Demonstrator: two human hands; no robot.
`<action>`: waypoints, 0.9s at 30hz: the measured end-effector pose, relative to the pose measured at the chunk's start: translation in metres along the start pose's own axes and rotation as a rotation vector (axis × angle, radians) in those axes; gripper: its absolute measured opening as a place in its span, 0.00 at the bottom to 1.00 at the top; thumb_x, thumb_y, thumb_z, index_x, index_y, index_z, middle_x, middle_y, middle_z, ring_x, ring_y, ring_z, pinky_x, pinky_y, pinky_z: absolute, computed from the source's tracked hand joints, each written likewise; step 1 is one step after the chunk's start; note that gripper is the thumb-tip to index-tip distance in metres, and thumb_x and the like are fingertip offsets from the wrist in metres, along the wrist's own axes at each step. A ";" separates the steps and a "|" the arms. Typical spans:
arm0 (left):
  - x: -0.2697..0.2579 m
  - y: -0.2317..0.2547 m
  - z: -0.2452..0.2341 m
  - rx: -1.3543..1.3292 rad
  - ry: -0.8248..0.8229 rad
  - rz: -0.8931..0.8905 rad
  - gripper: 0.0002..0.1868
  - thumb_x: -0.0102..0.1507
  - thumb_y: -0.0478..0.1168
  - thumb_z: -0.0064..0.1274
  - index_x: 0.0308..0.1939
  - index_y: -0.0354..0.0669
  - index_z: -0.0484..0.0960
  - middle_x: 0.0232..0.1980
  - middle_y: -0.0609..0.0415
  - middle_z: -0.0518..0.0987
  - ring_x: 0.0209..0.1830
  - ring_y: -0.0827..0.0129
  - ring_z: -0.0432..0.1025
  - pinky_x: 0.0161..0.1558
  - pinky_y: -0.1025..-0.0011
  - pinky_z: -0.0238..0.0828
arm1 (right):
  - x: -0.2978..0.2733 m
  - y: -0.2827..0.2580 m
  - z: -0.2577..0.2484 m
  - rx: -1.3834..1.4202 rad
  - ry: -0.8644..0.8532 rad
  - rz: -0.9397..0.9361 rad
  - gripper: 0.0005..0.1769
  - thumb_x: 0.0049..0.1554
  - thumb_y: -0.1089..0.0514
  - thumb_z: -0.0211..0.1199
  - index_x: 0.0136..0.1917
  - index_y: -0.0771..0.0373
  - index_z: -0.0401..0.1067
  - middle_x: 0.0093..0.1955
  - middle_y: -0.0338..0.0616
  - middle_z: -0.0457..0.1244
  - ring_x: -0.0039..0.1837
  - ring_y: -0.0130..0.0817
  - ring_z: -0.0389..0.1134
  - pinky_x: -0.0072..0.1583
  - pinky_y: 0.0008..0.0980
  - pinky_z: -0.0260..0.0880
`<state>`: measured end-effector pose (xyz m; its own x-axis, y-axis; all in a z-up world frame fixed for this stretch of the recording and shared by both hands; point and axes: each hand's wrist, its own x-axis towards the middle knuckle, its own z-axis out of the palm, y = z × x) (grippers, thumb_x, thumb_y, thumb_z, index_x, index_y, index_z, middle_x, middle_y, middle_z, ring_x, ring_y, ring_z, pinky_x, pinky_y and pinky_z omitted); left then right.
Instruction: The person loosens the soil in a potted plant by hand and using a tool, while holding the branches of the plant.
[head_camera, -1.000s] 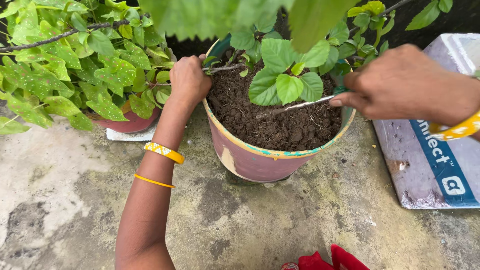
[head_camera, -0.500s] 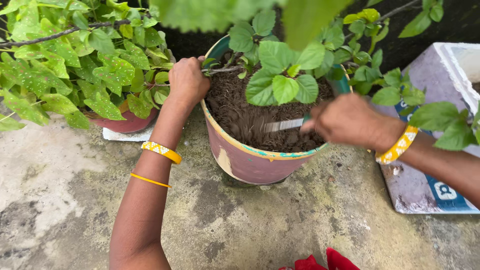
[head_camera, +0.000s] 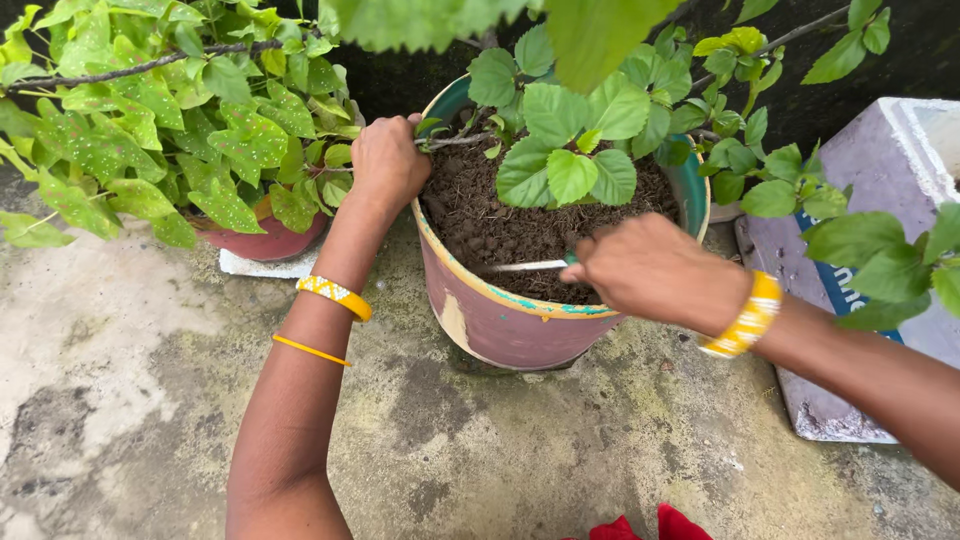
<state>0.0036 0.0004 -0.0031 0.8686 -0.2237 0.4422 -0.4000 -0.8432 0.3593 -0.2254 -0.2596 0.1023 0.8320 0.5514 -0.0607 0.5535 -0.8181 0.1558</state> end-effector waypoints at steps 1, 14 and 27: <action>0.000 0.000 0.000 -0.005 0.003 0.003 0.23 0.55 0.33 0.55 0.54 0.47 0.87 0.41 0.37 0.83 0.43 0.41 0.77 0.46 0.50 0.73 | 0.010 0.002 0.007 0.004 0.069 -0.016 0.27 0.62 0.40 0.53 0.33 0.63 0.70 0.27 0.49 0.63 0.31 0.49 0.67 0.34 0.49 0.67; -0.001 0.005 -0.010 -0.009 -0.015 0.021 0.26 0.52 0.33 0.55 0.55 0.48 0.86 0.40 0.36 0.82 0.42 0.41 0.77 0.44 0.50 0.73 | -0.049 0.040 0.007 -0.032 0.066 0.330 0.28 0.63 0.38 0.55 0.37 0.65 0.69 0.24 0.54 0.62 0.29 0.53 0.66 0.32 0.48 0.65; 0.000 -0.005 -0.002 -0.004 -0.001 0.036 0.24 0.54 0.34 0.56 0.55 0.46 0.86 0.40 0.35 0.82 0.41 0.41 0.77 0.43 0.49 0.73 | 0.039 0.010 0.037 -0.019 0.205 0.005 0.14 0.56 0.54 0.61 0.36 0.66 0.74 0.34 0.54 0.67 0.36 0.49 0.70 0.37 0.47 0.70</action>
<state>0.0045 0.0055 -0.0031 0.8539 -0.2547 0.4539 -0.4325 -0.8323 0.3466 -0.1865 -0.2521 0.0651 0.8090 0.5704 0.1417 0.5469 -0.8189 0.1739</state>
